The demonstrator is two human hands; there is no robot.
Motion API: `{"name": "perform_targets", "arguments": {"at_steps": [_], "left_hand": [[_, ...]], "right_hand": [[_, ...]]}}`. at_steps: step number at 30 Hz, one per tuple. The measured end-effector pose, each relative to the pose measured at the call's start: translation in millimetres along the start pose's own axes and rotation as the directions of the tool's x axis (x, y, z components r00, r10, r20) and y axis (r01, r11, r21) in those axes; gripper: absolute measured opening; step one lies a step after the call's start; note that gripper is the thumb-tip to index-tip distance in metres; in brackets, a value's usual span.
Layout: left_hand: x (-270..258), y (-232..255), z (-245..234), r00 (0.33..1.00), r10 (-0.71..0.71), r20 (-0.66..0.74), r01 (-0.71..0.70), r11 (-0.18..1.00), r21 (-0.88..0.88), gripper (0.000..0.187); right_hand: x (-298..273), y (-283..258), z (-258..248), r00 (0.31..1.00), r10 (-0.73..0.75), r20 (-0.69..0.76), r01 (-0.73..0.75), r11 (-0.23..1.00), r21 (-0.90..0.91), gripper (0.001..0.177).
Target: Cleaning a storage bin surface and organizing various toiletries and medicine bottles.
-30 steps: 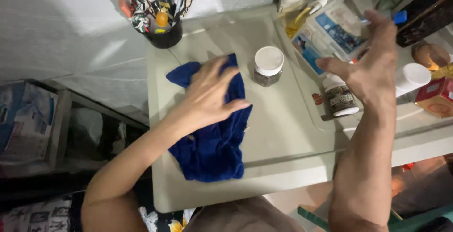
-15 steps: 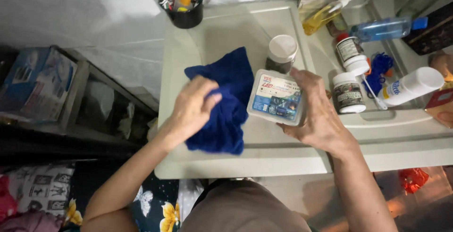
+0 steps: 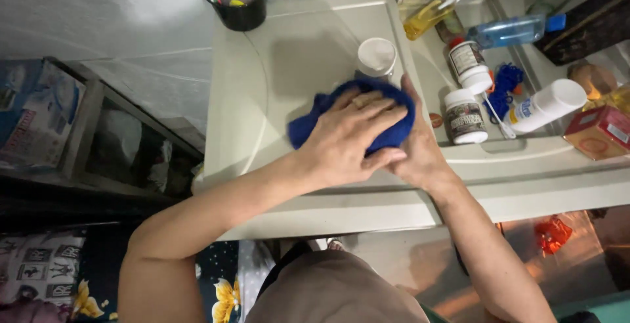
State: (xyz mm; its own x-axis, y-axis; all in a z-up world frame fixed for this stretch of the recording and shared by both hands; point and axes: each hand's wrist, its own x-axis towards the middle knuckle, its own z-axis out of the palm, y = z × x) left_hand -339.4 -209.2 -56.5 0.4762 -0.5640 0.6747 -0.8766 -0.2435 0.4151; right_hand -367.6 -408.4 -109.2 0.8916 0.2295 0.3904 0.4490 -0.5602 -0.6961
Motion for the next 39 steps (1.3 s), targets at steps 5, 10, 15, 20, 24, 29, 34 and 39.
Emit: {"name": "perform_targets", "arguments": {"at_steps": [5, 10, 15, 20, 24, 29, 34, 39], "left_hand": [[-3.5, -12.7, 11.6, 0.992, 0.097, 0.084, -0.122, 0.92, 0.373, 0.057], [-23.4, -52.6, 8.6, 0.994, -0.008, -0.112, 0.042, 0.95, 0.309, 0.04], [-33.3, -86.3, 2.0, 0.735, -0.66, -0.158, 0.631, 0.75, -0.197, 0.034], [-31.3, -91.4, 18.8, 0.504, -0.62, 0.601, 0.337, -0.5, -0.798, 0.046], [-55.5, -109.5, 54.6, 0.598, -0.594, 0.538, 0.282, -0.473, -0.835, 0.045], [-39.7, -104.3, 14.8, 0.418, -0.748, 0.516, 0.325, -0.408, -0.854, 0.043], [-42.1, -88.9, -46.0, 0.535, -0.827, 0.172, 0.677, 0.298, -0.673, 0.042], [-43.6, -65.2, -67.1, 0.842, -0.537, 0.059, 0.506, 0.822, 0.261, 0.035]], "right_hand": [[-1.1, -5.2, 0.6, 0.998, 0.032, -0.045, -0.03, 0.998, 0.054, 0.138], [-0.1, -28.2, 1.0, 0.984, 0.161, -0.071, -0.159, 0.987, 0.038, 0.139], [-5.6, -33.2, -6.0, 0.972, 0.225, -0.061, -0.219, 0.971, 0.096, 0.127], [-8.3, -22.5, 4.3, 0.977, -0.045, -0.206, 0.176, 0.712, 0.68, 0.11], [-11.2, -18.5, 5.4, 0.972, -0.129, -0.195, 0.213, 0.83, 0.515, 0.112], [-10.8, -28.6, -7.2, 0.957, -0.002, -0.291, 0.098, 0.943, 0.317, 0.102], [-8.8, -27.1, -12.3, 0.932, 0.106, -0.348, -0.106, 0.994, 0.02, 0.105], [-2.6, -10.9, 2.8, 0.979, 0.127, -0.157, -0.106, 0.985, 0.135, 0.111]]}}
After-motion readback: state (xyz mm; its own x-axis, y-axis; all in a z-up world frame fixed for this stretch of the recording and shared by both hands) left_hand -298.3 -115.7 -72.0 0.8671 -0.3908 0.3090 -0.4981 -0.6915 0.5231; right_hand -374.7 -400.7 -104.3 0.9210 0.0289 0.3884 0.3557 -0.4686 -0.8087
